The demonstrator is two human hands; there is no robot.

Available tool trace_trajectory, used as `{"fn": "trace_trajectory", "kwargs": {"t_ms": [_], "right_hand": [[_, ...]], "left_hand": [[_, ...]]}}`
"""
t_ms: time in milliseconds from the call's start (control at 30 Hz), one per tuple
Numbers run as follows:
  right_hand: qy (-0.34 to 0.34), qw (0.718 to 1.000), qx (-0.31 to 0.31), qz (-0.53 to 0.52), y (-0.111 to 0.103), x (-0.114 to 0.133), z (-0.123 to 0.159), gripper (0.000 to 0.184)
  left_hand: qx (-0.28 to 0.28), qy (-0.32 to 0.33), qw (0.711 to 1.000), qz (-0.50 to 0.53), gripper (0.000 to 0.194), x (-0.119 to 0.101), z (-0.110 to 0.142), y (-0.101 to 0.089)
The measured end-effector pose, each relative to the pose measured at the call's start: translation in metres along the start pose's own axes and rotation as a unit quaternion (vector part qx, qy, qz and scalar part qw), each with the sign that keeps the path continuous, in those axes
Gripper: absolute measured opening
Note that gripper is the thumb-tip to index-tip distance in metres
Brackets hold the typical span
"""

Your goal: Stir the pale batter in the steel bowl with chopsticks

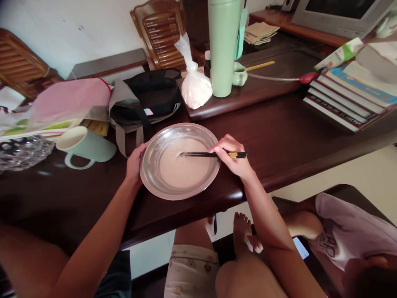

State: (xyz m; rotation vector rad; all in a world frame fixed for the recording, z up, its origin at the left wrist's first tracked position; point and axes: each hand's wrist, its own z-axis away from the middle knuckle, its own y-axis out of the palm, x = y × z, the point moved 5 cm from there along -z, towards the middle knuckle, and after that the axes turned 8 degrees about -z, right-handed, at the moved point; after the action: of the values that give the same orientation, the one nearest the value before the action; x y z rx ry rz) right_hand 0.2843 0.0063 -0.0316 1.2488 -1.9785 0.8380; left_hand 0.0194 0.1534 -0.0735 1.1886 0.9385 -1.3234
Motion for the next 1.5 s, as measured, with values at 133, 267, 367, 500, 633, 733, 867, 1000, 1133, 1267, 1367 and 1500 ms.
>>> {"fn": "trace_trajectory", "kwargs": {"t_ms": [133, 267, 367, 500, 633, 733, 867, 1000, 1133, 1267, 1367, 1500], "right_hand": [[0.008, 0.991, -0.09, -0.095, -0.01, -0.005, 0.002, 0.028], [0.002, 0.998, 0.018, -0.06, 0.001, -0.001, 0.001, 0.025], [-0.01, 0.999, -0.04, -0.036, -0.005, 0.0, 0.001, 0.026], [0.01, 0.994, -0.042, -0.102, -0.005, -0.002, 0.001, 0.029], [-0.009, 1.0, 0.001, -0.018, 0.0, 0.001, 0.0, 0.025], [-0.003, 0.994, -0.086, -0.07, -0.009, 0.0, 0.002, 0.028], [0.017, 0.997, -0.007, -0.079, -0.001, -0.001, 0.002, 0.027], [-0.002, 0.998, -0.05, -0.038, -0.006, 0.002, 0.002, 0.026], [0.022, 0.996, -0.02, -0.087, -0.003, 0.0, 0.002, 0.027], [0.003, 0.999, -0.029, -0.027, -0.004, 0.001, 0.002, 0.026], [0.032, 0.992, -0.077, -0.093, -0.009, -0.003, 0.003, 0.028], [0.02, 0.999, 0.0, -0.034, -0.001, 0.0, 0.001, 0.027]], "left_hand": [[-0.013, 0.009, 1.0, -0.005, 0.022, 0.0, 0.0, -0.002], [-0.007, 0.006, 1.0, -0.007, 0.023, -0.001, 0.0, -0.001], [-0.009, 0.011, 1.0, -0.006, 0.022, -0.002, -0.001, -0.001], [-0.001, -0.003, 1.0, -0.004, 0.024, 0.0, -0.001, 0.0], [0.006, 0.001, 1.0, 0.003, 0.023, -0.001, 0.0, 0.001], [-0.002, -0.004, 1.0, 0.007, 0.023, -0.001, 0.0, 0.001], [0.004, -0.003, 1.0, 0.002, 0.025, -0.001, 0.001, 0.002], [0.004, 0.012, 1.0, -0.003, 0.023, -0.002, 0.0, 0.0], [0.007, 0.008, 1.0, -0.01, 0.024, -0.001, -0.002, 0.0], [-0.007, 0.012, 1.0, -0.013, 0.022, -0.002, -0.001, 0.0], [-0.004, 0.013, 1.0, -0.018, 0.022, -0.004, 0.001, 0.001], [0.003, 0.009, 1.0, -0.027, 0.023, -0.004, 0.003, 0.002]]}}
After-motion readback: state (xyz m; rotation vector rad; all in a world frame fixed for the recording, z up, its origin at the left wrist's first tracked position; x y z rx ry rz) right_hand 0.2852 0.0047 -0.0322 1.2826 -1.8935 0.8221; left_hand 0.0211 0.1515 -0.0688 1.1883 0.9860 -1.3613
